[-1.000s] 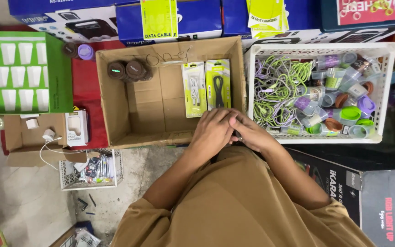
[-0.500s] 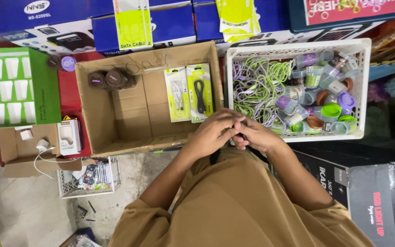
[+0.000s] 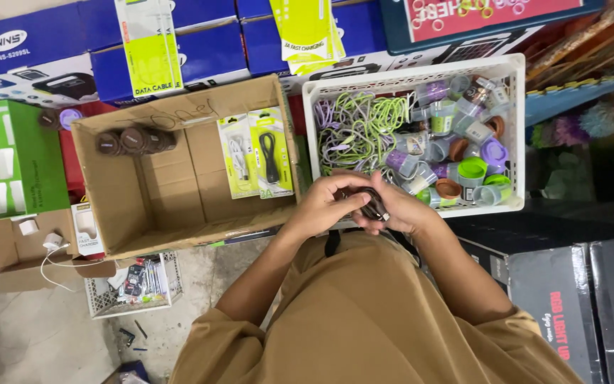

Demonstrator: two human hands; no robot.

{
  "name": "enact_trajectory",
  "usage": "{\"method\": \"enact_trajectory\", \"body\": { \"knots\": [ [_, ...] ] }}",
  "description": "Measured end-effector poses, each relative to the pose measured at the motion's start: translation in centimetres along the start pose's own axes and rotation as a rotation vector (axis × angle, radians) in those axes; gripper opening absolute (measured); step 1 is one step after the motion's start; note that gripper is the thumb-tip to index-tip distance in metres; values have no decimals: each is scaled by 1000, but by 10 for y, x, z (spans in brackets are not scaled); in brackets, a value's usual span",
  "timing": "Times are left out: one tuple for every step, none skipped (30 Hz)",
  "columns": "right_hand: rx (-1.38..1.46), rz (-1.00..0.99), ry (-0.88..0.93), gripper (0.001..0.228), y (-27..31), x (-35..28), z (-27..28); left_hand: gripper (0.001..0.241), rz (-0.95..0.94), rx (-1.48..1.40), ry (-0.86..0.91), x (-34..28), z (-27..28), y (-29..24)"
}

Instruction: The person coils loose charging and data cables by hand, wrapping the cord around their fingers to form a looped bundle, and places each finished coil into a cardboard box. They take new cables one at a time from a white basket filled with tangled cables and small containers.

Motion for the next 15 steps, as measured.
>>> {"method": "enact_trajectory", "body": {
  "knots": [
    [0, 1, 2, 90, 10, -5, -4, 25, 0, 2, -1, 4, -3, 1],
    [-166, 76, -128, 89, 24, -12, 0, 26, -14, 87, -48, 7, -4, 2],
    [-331, 152, -257, 90, 40, -20, 3, 27, -28, 173, -94, 11, -5, 3],
    [-332, 153, -255, 90, 40, -25, 9, 27, -29, 174, -95, 16, -9, 3],
    [-500, 281, -297, 86, 48, -32, 14, 27, -81, 169, -135, 20, -11, 0],
    [-666, 407, -336, 87, 55, -40, 18, 27, -132, 161, -177, 23, -14, -3],
    [-667, 404, -333, 87, 59, -44, 16, 27, -131, 160, -181, 29, -16, 4],
    [-1042, 528, -394, 87, 72, -53, 9, 28, -123, 161, -232, 34, -16, 11],
    [-1419, 647, -447, 86, 81, -61, -1, 29, -115, 161, -282, 40, -17, 19],
    [-1418, 644, -450, 86, 78, -61, 7, 29, -112, 160, -280, 45, -23, 19],
    [-1394, 617, -458, 81, 75, -61, 16, 27, -60, 142, -309, 51, -27, 22],
    [-1371, 594, -462, 76, 73, -60, 25, 24, -11, 126, -341, 57, -31, 25],
    [-1371, 595, -462, 76, 68, -60, 36, 24, -12, 127, -341, 62, -35, 30],
    [-1378, 574, -476, 72, 63, -58, 49, 24, -45, 155, -355, 67, -37, 31],
    [-1384, 554, -489, 67, 59, -56, 62, 23, -79, 184, -369, 72, -39, 33]
  ]
}}
Point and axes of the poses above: each hand's wrist, its own x-axis towards the middle knuckle, its own z-axis out of the back of the hand, y = z × x, the point moved 6 cm from there along x, towards the middle knuckle, and after that the axes turned 2 degrees about -y, right-handed, at the moved point
